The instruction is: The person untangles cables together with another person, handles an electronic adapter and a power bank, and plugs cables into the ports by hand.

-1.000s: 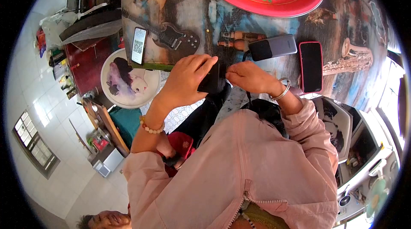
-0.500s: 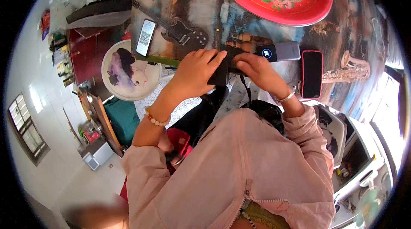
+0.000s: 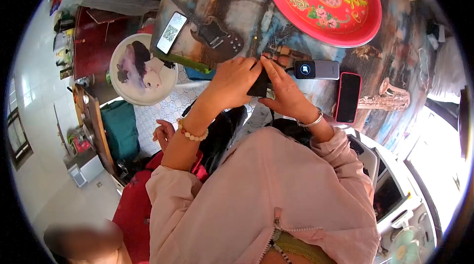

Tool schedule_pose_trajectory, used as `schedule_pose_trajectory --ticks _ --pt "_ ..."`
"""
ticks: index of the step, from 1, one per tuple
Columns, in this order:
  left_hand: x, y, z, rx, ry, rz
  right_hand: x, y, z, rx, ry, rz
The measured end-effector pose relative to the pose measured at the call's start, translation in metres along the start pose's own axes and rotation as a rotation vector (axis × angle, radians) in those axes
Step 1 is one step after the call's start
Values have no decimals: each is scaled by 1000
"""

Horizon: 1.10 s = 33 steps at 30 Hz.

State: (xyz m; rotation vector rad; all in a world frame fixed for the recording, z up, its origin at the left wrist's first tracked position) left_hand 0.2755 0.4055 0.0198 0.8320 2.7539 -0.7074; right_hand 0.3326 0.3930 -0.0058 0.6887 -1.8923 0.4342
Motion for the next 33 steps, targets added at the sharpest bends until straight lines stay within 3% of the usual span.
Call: schedule_pose_trajectory --ticks 33 --pt "-7 -4 3 -16 10 14 12 0 -3 -70 75 -29"
Point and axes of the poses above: each hand's wrist, its own y-axis towards the middle knuckle, its own z-axis out of the palm, x = y × z, the point moved 10 cm from there along y, towards the middle knuckle, and after that the axes turned 2 degrees about x, right-handed, at the moved point
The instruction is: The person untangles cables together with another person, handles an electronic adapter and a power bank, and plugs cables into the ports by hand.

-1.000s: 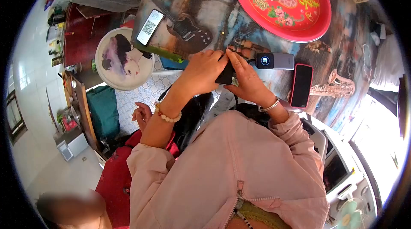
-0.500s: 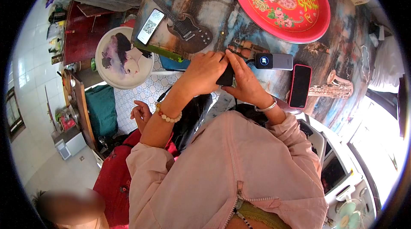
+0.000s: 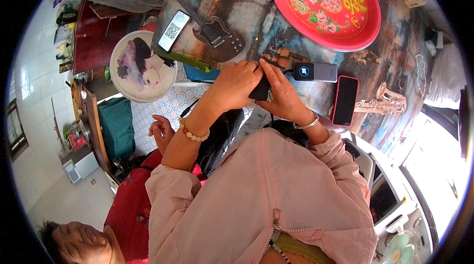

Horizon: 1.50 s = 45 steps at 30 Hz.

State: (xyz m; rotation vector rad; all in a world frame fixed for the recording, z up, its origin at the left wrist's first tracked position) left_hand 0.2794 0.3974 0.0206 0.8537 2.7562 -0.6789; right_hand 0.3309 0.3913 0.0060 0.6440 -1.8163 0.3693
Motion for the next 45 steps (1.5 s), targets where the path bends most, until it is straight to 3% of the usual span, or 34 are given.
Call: schedule_pose_trajectory --ticks 14,20,22,23,25,27,29,30,32,33,35,39,41,43,45 --pt "10 1 2 61 -95 -58 -10 1 -3 -66 -32 32" --pt "13 -14 -35 -273 -62 -69 -32 5 -5 -95 -49 131" --pt "10 -32 -60 -475 -382 -53 -32 7 -6 -101 -30 142" --pt "8 -38 -58 -482 -382 -60 -33 8 -7 -113 -11 157" --pt "16 -47 -35 -414 -872 -108 -37 9 -7 -138 -39 136" --pt "13 -55 -14 -430 -938 -109 -35 11 -9 -163 -65 110" --pt "12 -59 31 -248 -1067 -247 -39 12 -11 -158 10 191" --pt "14 -59 50 -253 -1068 -250 -40 12 -10 -154 10 187" --pt "33 -66 120 -317 -1623 -515 -42 12 -11 -162 25 190" --pt "35 -64 140 -327 -1627 -518 -42 12 -10 -153 23 187" --pt "40 -57 174 -559 -2335 -460 -49 12 -6 -134 55 239" --pt "36 -47 154 -724 -2478 -371 -63 9 2 -120 128 236" --pt "39 -45 152 -742 -2477 -349 -71 9 13 -81 334 266" --pt "41 -41 126 -764 -2368 -114 -71 7 14 -48 265 289" --pt "41 -40 123 -783 -2352 -100 -61 7 14 -33 227 232"
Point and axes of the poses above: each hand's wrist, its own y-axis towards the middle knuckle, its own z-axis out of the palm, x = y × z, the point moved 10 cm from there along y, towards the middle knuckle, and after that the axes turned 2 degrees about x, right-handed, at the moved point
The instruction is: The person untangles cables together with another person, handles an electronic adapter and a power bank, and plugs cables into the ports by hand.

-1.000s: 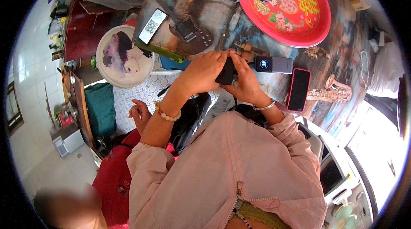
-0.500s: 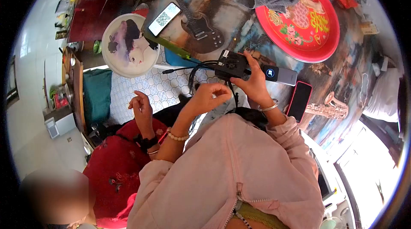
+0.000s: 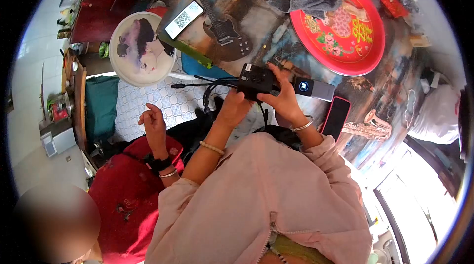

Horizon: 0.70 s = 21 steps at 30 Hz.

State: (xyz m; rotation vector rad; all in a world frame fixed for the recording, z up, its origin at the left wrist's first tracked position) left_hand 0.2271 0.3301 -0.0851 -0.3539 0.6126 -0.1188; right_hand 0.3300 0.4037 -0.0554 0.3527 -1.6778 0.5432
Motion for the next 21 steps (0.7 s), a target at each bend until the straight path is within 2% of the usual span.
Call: schedule_pose_trajectory --ticks 8,10,11,13,15,18,19,21 --pt "-8 -4 -1 33 93 59 17 -5 0 81 43 -46" --pt "-10 -8 -2 10 131 83 40 -11 -11 87 27 -233" --pt "-13 -10 -4 -12 171 99 43 -13 -22 89 28 -236" --pt "-19 -11 -9 -33 214 121 52 -17 -61 -34 -370 -235" --pt "-21 -14 -17 -65 279 144 51 -23 -88 -53 -527 -204" --pt "-28 -16 -15 -85 322 138 21 -36 -103 17 -811 -72" --pt "-32 -17 -14 -92 320 146 16 -40 -102 25 -811 -79" --pt "-33 -16 -12 -100 364 111 -4 -45 -94 97 -1052 -8"
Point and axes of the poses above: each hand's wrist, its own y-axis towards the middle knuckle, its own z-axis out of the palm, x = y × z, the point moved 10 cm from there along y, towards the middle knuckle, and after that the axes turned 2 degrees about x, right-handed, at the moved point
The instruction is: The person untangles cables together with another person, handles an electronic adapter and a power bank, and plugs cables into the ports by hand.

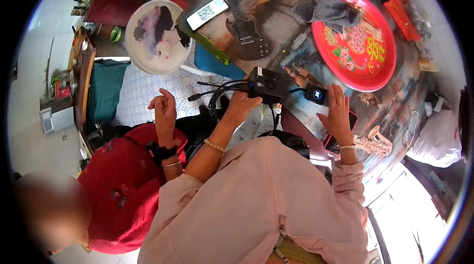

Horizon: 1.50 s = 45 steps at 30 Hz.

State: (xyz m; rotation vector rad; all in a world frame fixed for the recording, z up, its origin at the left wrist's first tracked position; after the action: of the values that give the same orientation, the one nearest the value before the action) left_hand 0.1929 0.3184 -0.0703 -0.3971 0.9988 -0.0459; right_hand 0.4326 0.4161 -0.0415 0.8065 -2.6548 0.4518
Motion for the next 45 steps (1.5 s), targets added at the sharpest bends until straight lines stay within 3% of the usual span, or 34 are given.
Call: schedule_pose_trajectory --ticks 5,10,19,22,24,28,31,33,37,38,40,41,43,45 --pt "2 2 -9 -9 10 39 5 3 18 39 -130 -35" --pt "-9 -2 -3 -38 -8 36 -5 14 23 -86 -232 -57" --pt "-35 -9 15 8 67 106 -8 19 18 -155 -155 -6" --pt "-46 -8 22 35 252 195 -8 29 20 -171 -142 46" --pt "-57 -7 16 -80 470 331 -2 33 21 -172 -137 68" --pt "-68 -14 26 -112 554 340 2 43 21 -180 -146 101" --pt "-74 -15 36 -128 794 364 4 48 19 -125 -110 141" --pt "-71 -12 36 -161 883 449 27 43 -6 -289 -102 28" --pt "-67 -11 44 -135 973 453 80 36 -23 -188 444 -259" --pt "-68 -10 47 -130 1009 462 89 33 -25 -192 445 -248" --pt "-79 -13 61 -134 1045 549 104 31 2 147 1037 -153" --pt "-87 -18 69 -148 1076 636 103 30 9 140 1042 -143" --pt "-84 -17 74 -116 1078 610 90 26 55 277 1597 121" --pt "-81 -15 76 -95 1080 587 88 21 71 289 1575 152"
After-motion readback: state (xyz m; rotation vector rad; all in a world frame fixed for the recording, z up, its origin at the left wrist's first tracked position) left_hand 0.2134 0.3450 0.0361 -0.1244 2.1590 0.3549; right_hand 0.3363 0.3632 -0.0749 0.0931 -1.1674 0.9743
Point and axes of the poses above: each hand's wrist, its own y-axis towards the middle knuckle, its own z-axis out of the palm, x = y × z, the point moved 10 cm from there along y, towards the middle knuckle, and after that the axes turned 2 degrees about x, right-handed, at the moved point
